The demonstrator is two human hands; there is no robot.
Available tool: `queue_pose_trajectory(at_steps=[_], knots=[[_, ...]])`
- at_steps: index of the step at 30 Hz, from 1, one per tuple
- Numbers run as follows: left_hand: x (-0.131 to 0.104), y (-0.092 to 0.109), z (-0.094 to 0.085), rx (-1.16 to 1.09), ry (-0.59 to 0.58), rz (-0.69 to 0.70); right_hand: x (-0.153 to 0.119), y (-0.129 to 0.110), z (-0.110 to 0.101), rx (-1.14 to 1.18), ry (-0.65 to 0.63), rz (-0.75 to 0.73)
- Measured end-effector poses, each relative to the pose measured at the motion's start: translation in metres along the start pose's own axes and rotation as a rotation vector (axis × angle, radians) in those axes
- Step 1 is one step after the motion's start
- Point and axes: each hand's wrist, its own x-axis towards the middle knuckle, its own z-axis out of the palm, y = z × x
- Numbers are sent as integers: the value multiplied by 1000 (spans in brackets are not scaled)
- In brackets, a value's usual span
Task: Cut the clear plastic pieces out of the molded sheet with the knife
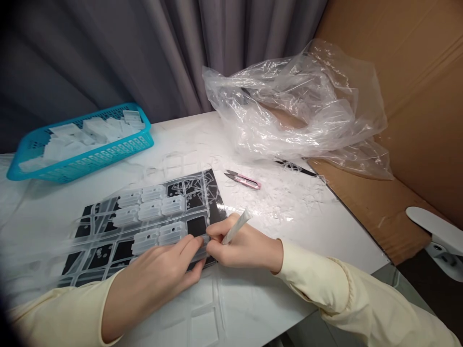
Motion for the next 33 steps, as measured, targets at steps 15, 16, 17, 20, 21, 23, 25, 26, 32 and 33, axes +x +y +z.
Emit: queue_pose_trajectory(at_steps=[15, 16, 17, 20, 21, 23, 25, 26, 32, 33], knots=[[2, 1, 8, 75, 113, 162, -2, 0, 2, -111, 12, -58], [2, 1, 10, 93, 129, 214, -2, 0, 1, -112, 13, -62], [2, 1, 11, 109, 143, 261, -3, 0, 1, -112, 13, -65], [1, 2, 12, 146, 185, 321, -3, 0, 1, -111, 16, -72], [1, 3, 12, 156, 198, 318, -3, 0, 1, -111, 16, -78], [1, 4, 11, 172, 215, 313, -2, 0, 1, -112, 14, -88], [1, 2, 8, 177, 238, 313, -2, 0, 1, -114, 12, -92], [2, 0, 6, 174, 254, 309, -2, 0, 1, -115, 10, -92], [-2, -16, -6, 45, 353, 137, -2, 0, 0, -133, -12, -79], [-4, -18, -7, 16, 355, 109, -2, 0, 0, -136, -10, -80]])
